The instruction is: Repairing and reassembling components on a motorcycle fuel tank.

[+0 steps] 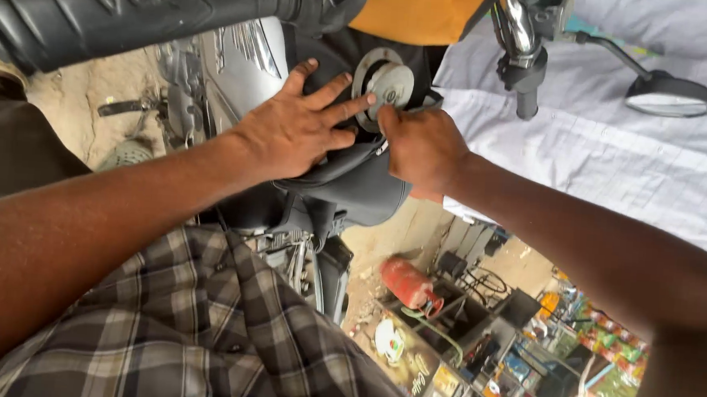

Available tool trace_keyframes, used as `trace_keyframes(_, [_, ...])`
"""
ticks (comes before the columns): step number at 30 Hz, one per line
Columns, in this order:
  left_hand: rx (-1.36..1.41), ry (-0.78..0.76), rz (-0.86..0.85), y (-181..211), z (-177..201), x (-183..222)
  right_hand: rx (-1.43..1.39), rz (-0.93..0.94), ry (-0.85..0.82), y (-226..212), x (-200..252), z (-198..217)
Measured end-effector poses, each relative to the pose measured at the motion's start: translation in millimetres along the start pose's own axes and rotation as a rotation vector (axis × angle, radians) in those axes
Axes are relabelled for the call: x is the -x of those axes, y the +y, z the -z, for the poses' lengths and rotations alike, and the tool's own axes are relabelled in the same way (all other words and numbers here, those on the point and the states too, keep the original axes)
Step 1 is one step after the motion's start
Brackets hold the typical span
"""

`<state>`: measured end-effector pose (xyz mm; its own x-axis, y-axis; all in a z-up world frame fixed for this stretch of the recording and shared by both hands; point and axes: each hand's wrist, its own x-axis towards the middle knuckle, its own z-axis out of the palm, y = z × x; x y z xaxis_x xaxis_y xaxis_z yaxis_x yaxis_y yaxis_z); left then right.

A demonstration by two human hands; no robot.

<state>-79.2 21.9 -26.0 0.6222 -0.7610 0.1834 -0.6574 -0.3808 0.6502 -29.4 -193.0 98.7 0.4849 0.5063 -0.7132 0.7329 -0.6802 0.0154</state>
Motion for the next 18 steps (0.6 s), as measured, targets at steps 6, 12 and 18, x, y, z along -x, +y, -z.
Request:
trace_keyframes(6, [-0.122, -0.051, 0.013, 14.8, -13.2, 12.0, -0.945, -1.036, 0.146, -53.0, -17.1, -29.1])
trace_keyframes(12, [-0.080, 0.030, 0.014, 26.6, -29.7, 29.6, -0.092, -0.059, 0.286, -72.0, 30.7, 1.7])
trace_keyframes(18, [-0.074, -0.064, 0.033, 38.0, -21.3, 33.1, 0.332, 0.142, -0.182, -36.9, 15.0, -26.0])
